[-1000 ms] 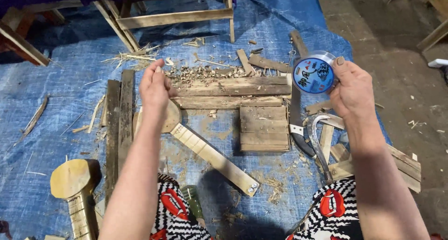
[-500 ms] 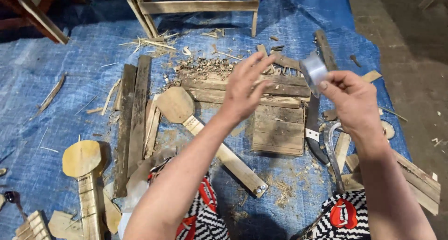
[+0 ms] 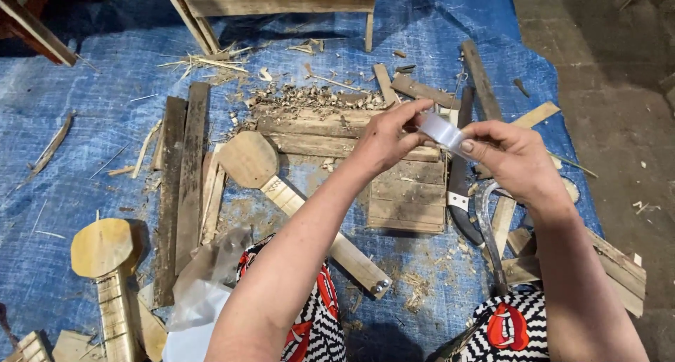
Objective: Attaching a string and a bead to the neck of a wooden stringed instrument
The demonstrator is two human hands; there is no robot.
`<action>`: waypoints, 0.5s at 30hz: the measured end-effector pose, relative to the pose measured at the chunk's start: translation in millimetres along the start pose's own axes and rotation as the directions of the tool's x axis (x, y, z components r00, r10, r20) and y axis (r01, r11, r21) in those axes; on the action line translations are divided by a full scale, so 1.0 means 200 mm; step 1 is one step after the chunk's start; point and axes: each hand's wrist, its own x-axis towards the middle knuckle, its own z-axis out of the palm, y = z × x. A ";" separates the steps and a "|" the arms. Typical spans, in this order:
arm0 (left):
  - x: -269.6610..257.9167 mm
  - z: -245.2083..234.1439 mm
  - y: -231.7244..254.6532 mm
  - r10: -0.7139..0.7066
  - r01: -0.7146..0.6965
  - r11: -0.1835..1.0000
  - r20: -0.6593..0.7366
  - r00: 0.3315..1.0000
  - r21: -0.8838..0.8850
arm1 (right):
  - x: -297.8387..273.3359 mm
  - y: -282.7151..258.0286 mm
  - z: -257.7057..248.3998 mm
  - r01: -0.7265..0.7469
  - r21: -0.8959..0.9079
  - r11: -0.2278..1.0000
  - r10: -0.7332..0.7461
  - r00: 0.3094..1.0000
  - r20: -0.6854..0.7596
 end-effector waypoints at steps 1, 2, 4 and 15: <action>0.01 0.01 -0.01 -0.062 0.062 0.998 0.012 0.998 -0.026 | 0.01 0.03 -0.01 -0.005 0.072 0.997 0.005 1.000 0.000; 0.01 0.03 -0.04 -0.061 0.061 0.998 0.015 0.998 -0.027 | 0.02 0.05 -0.02 -0.007 0.073 0.997 0.008 1.000 -0.002; 0.01 0.07 -0.09 0.125 -0.121 0.992 -0.093 0.988 0.048 | 0.02 0.07 -0.03 -0.033 0.159 0.987 0.034 0.999 -0.009; 0.03 -0.02 0.05 -0.230 0.132 0.897 -0.192 0.954 -0.421 | 0.04 0.05 -0.02 -0.070 0.225 0.972 0.120 0.969 -0.215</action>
